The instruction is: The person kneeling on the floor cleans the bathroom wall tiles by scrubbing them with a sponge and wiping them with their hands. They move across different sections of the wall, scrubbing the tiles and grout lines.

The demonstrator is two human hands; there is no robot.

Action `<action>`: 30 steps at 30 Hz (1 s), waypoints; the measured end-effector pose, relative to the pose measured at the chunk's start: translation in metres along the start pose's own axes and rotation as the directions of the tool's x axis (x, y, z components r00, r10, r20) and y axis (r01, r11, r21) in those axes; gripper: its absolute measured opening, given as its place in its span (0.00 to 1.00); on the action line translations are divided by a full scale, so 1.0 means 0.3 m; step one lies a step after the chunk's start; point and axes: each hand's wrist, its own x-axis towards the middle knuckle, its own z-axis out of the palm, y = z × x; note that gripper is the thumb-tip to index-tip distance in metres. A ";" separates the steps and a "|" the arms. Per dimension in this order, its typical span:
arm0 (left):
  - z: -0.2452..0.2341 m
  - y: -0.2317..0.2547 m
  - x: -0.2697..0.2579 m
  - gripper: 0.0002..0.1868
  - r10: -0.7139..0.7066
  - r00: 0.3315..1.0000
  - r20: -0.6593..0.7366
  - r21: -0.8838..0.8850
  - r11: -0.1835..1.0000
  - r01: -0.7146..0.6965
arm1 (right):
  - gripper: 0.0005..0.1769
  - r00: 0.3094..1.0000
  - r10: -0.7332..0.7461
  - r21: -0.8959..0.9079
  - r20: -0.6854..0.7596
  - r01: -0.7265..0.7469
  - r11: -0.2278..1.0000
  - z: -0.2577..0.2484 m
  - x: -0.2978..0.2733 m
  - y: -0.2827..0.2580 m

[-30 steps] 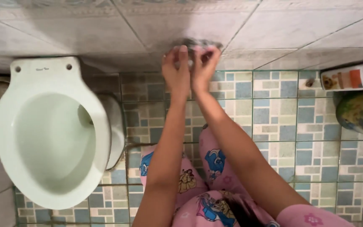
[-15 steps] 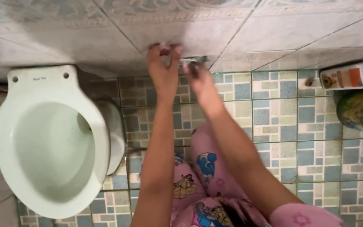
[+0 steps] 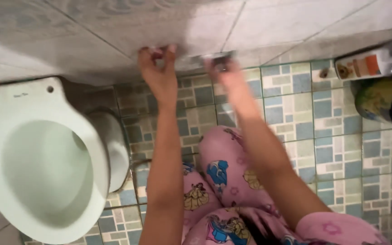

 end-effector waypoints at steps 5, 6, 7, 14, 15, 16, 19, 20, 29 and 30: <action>0.012 0.026 0.004 0.20 -0.049 0.999 -0.004 0.036 0.998 0.049 | 0.13 0.866 0.475 0.915 -0.157 -0.053 0.399 -0.417 0.114 0.119; 0.023 0.029 -0.001 0.21 -0.093 0.996 -0.005 0.020 0.995 0.093 | 0.14 0.805 0.559 0.952 -0.198 0.022 0.305 -0.381 0.119 0.109; 0.032 0.032 -0.001 0.22 -0.134 0.991 -0.009 0.007 0.991 0.134 | 0.15 0.830 0.529 0.944 -0.177 -0.008 0.330 -0.302 0.120 0.087; 0.178 0.077 -0.108 0.34 0.098 0.990 -0.102 0.198 0.977 -0.076 | 0.23 0.978 0.138 0.231 0.158 -0.172 0.958 0.061 -0.013 0.006; 0.190 0.089 -0.112 0.32 0.069 0.994 -0.087 0.182 0.982 -0.052 | 0.25 0.972 0.162 0.146 0.172 -0.188 0.971 -0.042 0.033 0.040; 0.201 0.099 -0.116 0.30 0.040 0.997 -0.072 0.167 0.986 -0.027 | 0.26 0.959 0.222 0.122 0.175 -0.245 0.962 -0.171 0.076 0.080; 0.208 0.088 -0.095 0.30 -0.047 0.992 -0.115 0.120 0.991 0.061 | 0.27 0.885 0.439 0.987 0.158 -0.136 -0.081 -0.374 0.168 0.127; 0.208 0.072 -0.092 0.30 -0.042 0.992 -0.118 0.121 0.991 0.056 | 0.25 0.882 0.449 0.989 0.145 -0.120 -0.084 -0.353 0.168 0.134; 0.234 0.009 -0.116 0.24 -0.069 0.986 -0.152 -0.101 0.993 0.054 | 0.13 0.711 0.544 0.874 0.447 -0.218 -0.434 -0.309 0.089 0.075; 0.235 0.019 -0.123 0.24 -0.112 0.986 -0.125 -0.180 0.980 0.089 | 0.14 0.758 0.555 0.918 0.343 -0.146 -0.368 -0.439 0.078 0.119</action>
